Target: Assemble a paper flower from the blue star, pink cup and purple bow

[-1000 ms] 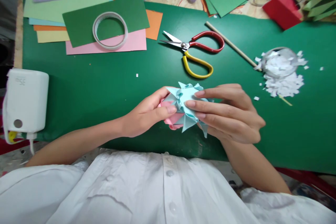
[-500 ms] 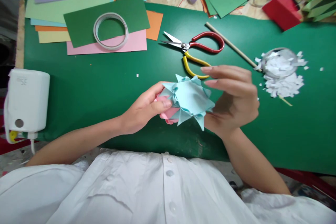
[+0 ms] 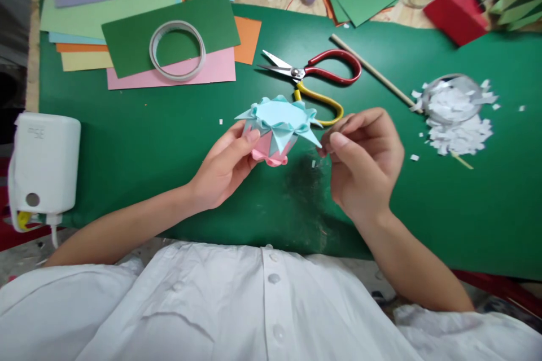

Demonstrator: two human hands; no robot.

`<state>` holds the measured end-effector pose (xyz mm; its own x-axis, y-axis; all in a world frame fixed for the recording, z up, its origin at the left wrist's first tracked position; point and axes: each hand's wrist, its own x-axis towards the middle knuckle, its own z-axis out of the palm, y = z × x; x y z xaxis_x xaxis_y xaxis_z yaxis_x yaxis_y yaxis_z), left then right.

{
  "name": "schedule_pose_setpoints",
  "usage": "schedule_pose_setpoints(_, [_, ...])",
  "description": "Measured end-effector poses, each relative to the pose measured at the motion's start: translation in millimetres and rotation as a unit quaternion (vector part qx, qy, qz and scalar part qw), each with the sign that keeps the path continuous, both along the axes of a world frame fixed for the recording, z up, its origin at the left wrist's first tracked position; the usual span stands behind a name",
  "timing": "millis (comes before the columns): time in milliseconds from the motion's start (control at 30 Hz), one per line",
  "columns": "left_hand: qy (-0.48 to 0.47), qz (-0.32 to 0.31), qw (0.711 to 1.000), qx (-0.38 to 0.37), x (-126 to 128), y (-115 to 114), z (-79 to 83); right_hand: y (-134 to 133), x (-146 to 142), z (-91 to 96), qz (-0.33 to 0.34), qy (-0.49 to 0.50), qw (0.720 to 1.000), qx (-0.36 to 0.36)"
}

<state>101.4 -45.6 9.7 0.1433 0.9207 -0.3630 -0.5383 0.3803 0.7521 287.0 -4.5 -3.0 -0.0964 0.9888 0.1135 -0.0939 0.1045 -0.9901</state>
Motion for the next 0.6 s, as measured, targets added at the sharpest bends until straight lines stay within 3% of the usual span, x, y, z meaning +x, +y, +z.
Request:
schedule_pose_setpoints(133, [-0.013, 0.031, 0.999, -0.008, 0, 0, 0.7, -5, 0, 5.5, 0.021, -0.070, 0.979, 0.188])
schedule_pose_setpoints(233, [-0.031, 0.046, 0.998, -0.005, 2, 1, 2.1, -9, -1, 8.1, 0.058, -0.191, 0.930, 0.307])
schedule_pose_setpoints(333, [-0.037, 0.046, 0.998, -0.005, 3, 1, 3.2, -10, -3, 6.9, 0.033, -0.281, 0.889, 0.359])
schedule_pose_setpoints(433, [-0.022, 0.043, 0.999, -0.002, 4, 1, 2.3, -10, -4, 5.0, 0.033, -0.305, 0.885, 0.351])
schedule_pose_setpoints(600, [0.004, -0.003, 0.999, 0.054, 1, -1, -4.7, -12, -1, 7.2, 0.158, -0.192, 0.950, 0.188])
